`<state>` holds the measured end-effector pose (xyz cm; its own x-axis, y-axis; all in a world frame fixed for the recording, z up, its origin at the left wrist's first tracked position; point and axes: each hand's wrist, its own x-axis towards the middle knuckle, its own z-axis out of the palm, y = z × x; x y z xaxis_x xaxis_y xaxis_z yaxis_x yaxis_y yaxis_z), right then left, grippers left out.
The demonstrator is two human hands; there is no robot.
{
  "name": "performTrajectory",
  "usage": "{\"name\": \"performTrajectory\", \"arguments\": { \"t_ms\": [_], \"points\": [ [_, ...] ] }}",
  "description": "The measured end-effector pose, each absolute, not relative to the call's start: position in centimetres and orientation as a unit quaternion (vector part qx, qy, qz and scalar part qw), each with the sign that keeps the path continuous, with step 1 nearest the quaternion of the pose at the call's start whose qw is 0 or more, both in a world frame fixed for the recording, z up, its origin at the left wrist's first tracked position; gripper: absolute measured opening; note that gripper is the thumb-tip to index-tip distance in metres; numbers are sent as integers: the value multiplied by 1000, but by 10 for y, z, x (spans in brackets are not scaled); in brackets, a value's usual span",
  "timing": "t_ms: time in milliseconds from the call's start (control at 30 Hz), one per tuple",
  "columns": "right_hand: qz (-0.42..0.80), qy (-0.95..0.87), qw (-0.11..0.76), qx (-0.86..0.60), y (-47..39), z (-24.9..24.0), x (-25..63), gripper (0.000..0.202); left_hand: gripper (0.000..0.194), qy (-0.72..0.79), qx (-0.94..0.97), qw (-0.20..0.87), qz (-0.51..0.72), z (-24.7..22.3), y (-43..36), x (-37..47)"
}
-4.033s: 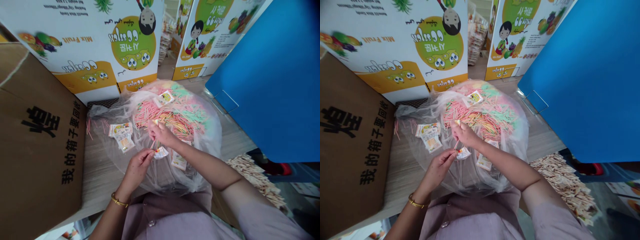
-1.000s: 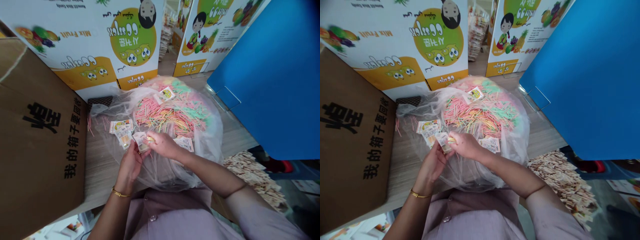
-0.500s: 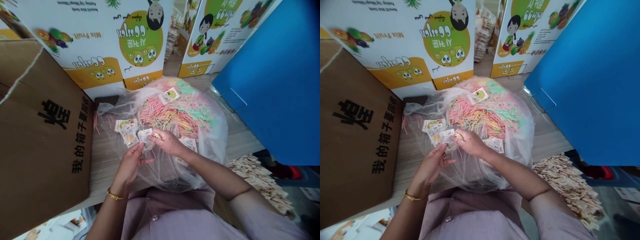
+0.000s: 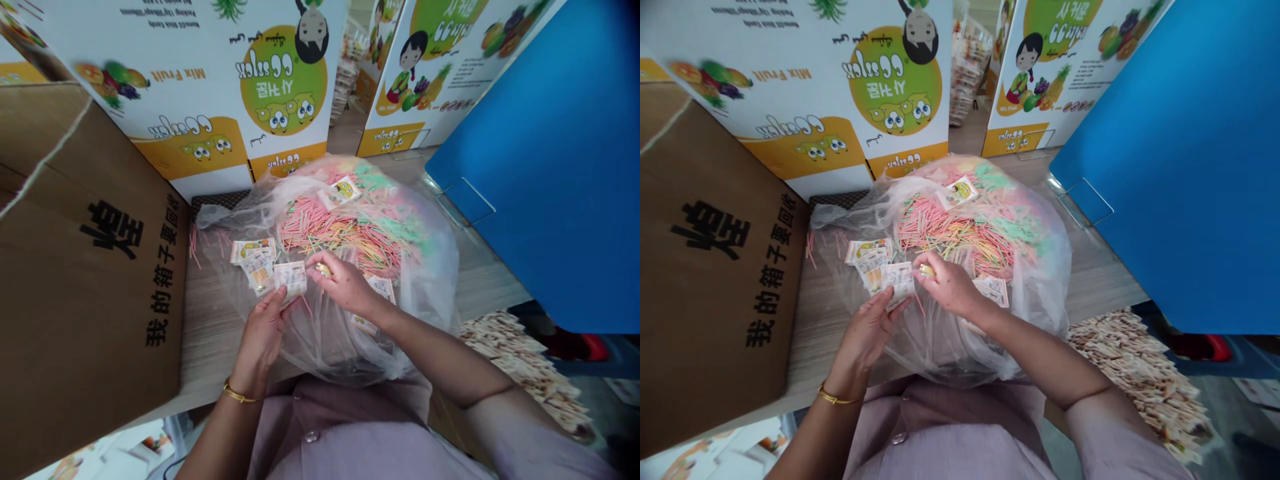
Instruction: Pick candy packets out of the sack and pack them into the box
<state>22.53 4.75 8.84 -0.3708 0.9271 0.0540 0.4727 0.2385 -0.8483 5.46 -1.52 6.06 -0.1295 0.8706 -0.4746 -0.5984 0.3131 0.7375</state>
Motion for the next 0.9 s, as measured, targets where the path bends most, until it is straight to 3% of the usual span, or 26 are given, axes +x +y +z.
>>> {"name": "performTrajectory", "arguments": {
  "t_ms": [133,367,533,700,900],
  "points": [
    [339,-765,299,-459,43,104,230,21,29,517,162,598,590,53,-15,58],
    [254,-818,128,-500,43,107,219,24,34,580,265,539,550,37,-20,54],
    [261,-808,78,-522,51,104,220,19,37,549,290,556,552,39,-24,56],
    [387,-788,147,-456,57,100,231,18,37,517,248,593,566,51,-23,61],
    [593,-593,399,-371,67,105,231,49,30,505,207,621,562,60,-21,64]
  ]
}}
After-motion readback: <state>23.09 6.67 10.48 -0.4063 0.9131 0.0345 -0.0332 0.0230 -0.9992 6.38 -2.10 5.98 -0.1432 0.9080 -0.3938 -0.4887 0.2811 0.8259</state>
